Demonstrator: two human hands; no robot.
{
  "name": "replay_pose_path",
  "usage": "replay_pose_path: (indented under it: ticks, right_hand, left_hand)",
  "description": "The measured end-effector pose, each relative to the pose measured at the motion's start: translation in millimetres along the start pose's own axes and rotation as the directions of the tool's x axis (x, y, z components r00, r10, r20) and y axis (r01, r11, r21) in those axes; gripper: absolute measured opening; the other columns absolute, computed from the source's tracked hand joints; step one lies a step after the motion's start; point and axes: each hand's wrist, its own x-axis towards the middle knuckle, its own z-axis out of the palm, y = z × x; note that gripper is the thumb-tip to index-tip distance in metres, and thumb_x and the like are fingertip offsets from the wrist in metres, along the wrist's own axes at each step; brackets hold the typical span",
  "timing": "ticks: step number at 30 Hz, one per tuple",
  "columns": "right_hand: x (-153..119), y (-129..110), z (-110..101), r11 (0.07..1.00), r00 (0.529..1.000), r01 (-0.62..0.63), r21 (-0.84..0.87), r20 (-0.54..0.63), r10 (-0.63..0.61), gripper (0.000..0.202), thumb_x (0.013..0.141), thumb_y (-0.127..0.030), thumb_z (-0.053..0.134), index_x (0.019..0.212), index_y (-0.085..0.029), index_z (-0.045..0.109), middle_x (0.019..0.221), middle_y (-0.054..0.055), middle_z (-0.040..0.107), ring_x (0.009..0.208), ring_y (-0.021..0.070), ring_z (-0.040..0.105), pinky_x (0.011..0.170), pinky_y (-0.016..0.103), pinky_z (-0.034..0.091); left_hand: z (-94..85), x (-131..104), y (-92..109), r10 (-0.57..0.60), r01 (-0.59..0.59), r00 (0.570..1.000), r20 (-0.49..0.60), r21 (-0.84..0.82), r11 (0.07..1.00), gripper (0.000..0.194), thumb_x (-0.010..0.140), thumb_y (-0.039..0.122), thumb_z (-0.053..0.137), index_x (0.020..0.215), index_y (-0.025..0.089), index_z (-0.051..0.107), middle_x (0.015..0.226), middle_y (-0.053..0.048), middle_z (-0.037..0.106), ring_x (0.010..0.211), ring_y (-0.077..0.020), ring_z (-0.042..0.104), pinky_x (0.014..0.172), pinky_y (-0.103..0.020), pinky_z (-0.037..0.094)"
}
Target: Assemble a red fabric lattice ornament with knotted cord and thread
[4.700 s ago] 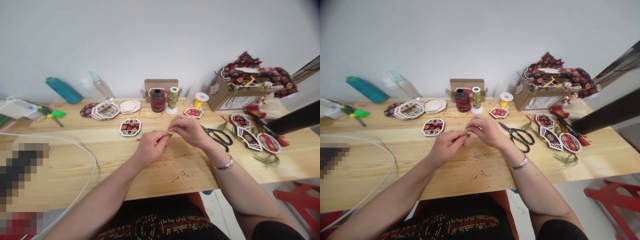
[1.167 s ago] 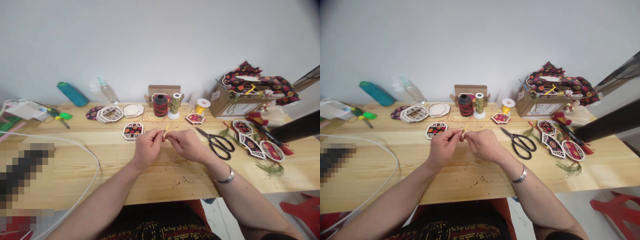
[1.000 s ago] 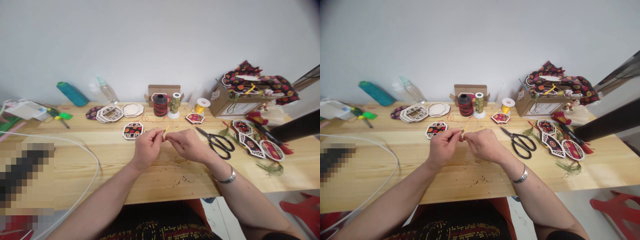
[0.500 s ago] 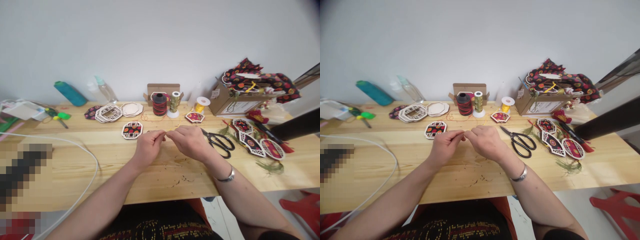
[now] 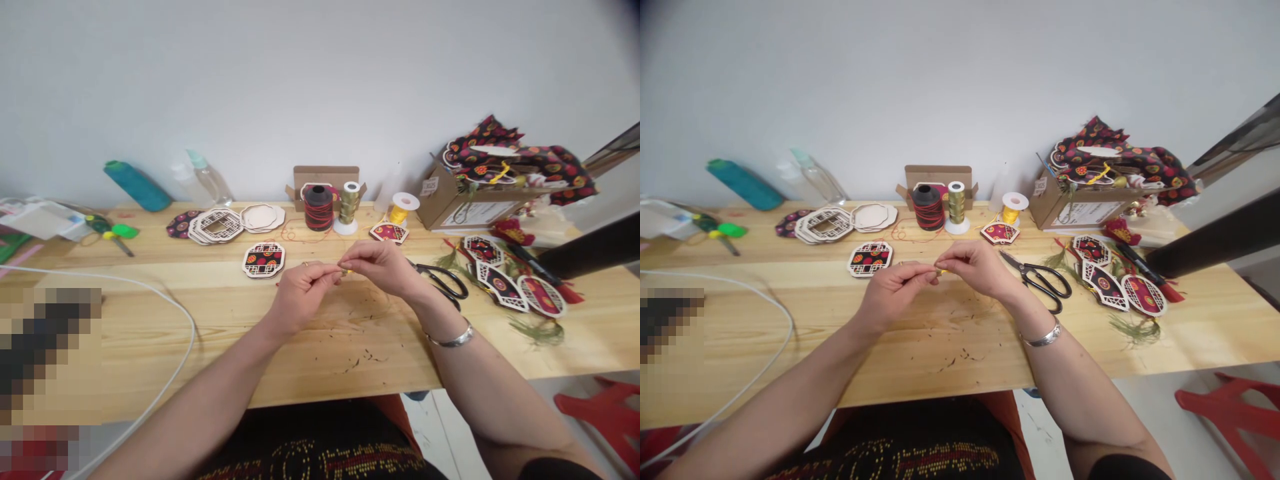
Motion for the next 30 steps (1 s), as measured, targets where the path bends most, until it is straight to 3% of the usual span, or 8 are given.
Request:
replay_pose_path:
  ticks: [4, 12, 17, 21, 25, 30]
  right_hand:
    - [1, 0, 7, 0.959, 0.979, -0.185, 0.216, -0.048, 0.199, 0.008, 0.073, -0.025, 0.072, 0.073, -0.018, 0.076, 0.072, 0.002, 0.072, 0.066, 0.0119, 0.060, 0.065, 0.026, 0.046]
    - [1, 3, 20, 0.884, 0.928, -0.275, 0.377, -0.135, 0.346, 0.017, 0.064, -0.033, 0.077, 0.070, -0.016, 0.073, 0.059, -0.003, 0.063, 0.052, 0.0069, 0.045, 0.053, 0.023, 0.037]
    - [-2, -3, 24, 0.952, 0.954, -0.234, 0.199, -0.144, 0.265, 0.015, 0.072, -0.030, 0.070, 0.072, -0.015, 0.070, 0.063, -0.001, 0.065, 0.054, 0.0074, 0.048, 0.052, 0.022, 0.039]
    - [-7, -8, 28, 0.995, 0.979, -0.097, 0.007, -0.178, 0.097, 0.013, 0.080, -0.025, 0.063, 0.075, -0.015, 0.070, 0.068, 0.002, 0.069, 0.057, 0.0095, 0.053, 0.054, 0.022, 0.042]
    - [-11, -6, 32, 0.991, 0.988, 0.038, -0.129, -0.146, -0.057, 0.015, 0.085, -0.021, 0.058, 0.081, -0.017, 0.073, 0.074, 0.003, 0.073, 0.061, 0.0110, 0.059, 0.057, 0.023, 0.044]
    - [-14, -8, 30, 0.956, 0.986, 0.091, -0.279, -0.110, -0.126, 0.017, 0.085, -0.016, 0.056, 0.082, -0.018, 0.073, 0.073, 0.002, 0.072, 0.060, 0.0098, 0.058, 0.058, 0.022, 0.041]
  left_hand:
    - [-1.2, 2, 6, -0.094, 0.092, 0.995, -0.042, -0.034, 0.995, 0.012, 0.081, 0.025, 0.065, 0.077, 0.020, 0.076, 0.070, 0.001, 0.075, 0.069, -0.0140, 0.068, 0.070, -0.024, 0.054]
    - [-4.6, 5, 8, -0.189, 0.184, 0.977, -0.102, -0.056, 0.981, 0.019, 0.082, 0.031, 0.065, 0.071, 0.018, 0.073, 0.071, -0.001, 0.073, 0.071, -0.0148, 0.066, 0.072, -0.025, 0.052]
    - [-5.6, 5, 5, -0.189, 0.185, 0.972, -0.139, -0.043, 0.982, 0.019, 0.083, 0.032, 0.064, 0.072, 0.018, 0.072, 0.070, 0.000, 0.072, 0.072, -0.0144, 0.065, 0.074, -0.025, 0.052]
    - [-5.4, 5, 4, -0.134, 0.136, 0.973, -0.186, -0.002, 0.991, 0.017, 0.082, 0.031, 0.064, 0.074, 0.018, 0.073, 0.066, 0.000, 0.071, 0.068, -0.0143, 0.065, 0.070, -0.026, 0.052]
    - [-3.5, 3, 2, -0.076, 0.083, 0.979, -0.191, 0.032, 0.996, 0.016, 0.083, 0.029, 0.063, 0.079, 0.018, 0.074, 0.069, 0.000, 0.072, 0.068, -0.0143, 0.066, 0.067, -0.026, 0.053]
    - [-2.1, 1, -1, -0.039, 0.051, 0.981, -0.191, 0.056, 0.997, 0.015, 0.084, 0.028, 0.063, 0.082, 0.018, 0.074, 0.073, -0.001, 0.074, 0.070, -0.0142, 0.067, 0.069, -0.026, 0.054]
